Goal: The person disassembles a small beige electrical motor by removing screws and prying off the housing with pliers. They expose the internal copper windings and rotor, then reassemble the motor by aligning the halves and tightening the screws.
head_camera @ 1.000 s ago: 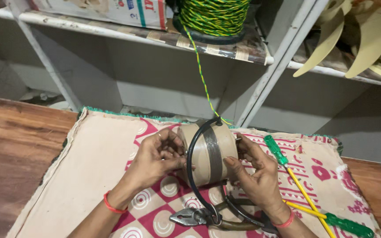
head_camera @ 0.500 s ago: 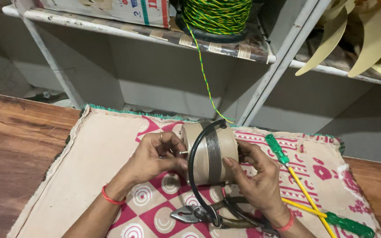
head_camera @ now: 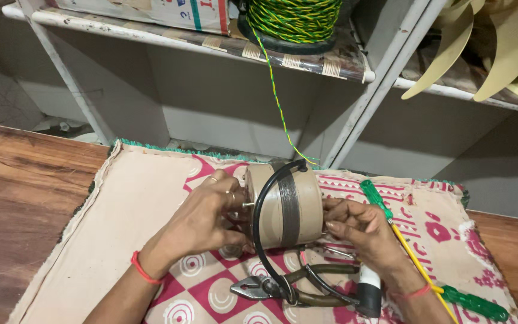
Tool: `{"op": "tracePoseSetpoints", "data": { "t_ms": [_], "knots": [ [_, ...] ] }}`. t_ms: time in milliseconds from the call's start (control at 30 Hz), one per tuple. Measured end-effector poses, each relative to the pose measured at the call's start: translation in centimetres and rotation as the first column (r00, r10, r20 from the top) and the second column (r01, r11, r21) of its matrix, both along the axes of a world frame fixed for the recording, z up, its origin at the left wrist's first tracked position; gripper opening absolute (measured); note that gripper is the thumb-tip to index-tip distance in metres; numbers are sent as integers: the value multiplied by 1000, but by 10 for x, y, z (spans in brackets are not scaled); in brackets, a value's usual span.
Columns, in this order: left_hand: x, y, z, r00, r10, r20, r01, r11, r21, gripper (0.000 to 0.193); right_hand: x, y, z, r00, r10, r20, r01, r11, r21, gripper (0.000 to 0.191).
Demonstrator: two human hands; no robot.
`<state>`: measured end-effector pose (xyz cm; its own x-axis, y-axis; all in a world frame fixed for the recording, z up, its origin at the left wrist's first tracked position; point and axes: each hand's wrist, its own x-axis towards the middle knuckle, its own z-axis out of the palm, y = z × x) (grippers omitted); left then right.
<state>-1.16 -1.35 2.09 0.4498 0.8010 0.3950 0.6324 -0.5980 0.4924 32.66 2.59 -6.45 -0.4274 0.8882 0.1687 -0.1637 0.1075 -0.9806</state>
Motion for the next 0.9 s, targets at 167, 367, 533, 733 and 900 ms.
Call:
{"op": "tracePoseSetpoints", "data": {
  "t_ms": [167, 367, 533, 733, 900],
  "knots": [
    [7, -5, 3, 992, -93, -81, 94, 996, 5, 24, 9, 12, -10, 989, 125, -74, -133, 985, -114, 10],
    [16, -14, -13, 984, -25, -174, 34, 998, 48, 16, 13, 17, -25, 983, 130, -130, -150, 976, -155, 10],
    [18, -15, -22, 990, 1, -138, -5, 1000, -28, 19, 14, 17, -22, 986, 135, -95, -148, 978, -144, 11],
    [17, -15, -25, 998, -6, -64, 7, 1000, 14, 18, 9, 9, -8, 994, 110, -5, -110, 991, -69, 10],
    [6, -11, -18, 985, -75, 154, 97, 985, -140, 16, -2, 1, -2, 991, 125, 40, -125, 992, 2, 9]
  ]
}}
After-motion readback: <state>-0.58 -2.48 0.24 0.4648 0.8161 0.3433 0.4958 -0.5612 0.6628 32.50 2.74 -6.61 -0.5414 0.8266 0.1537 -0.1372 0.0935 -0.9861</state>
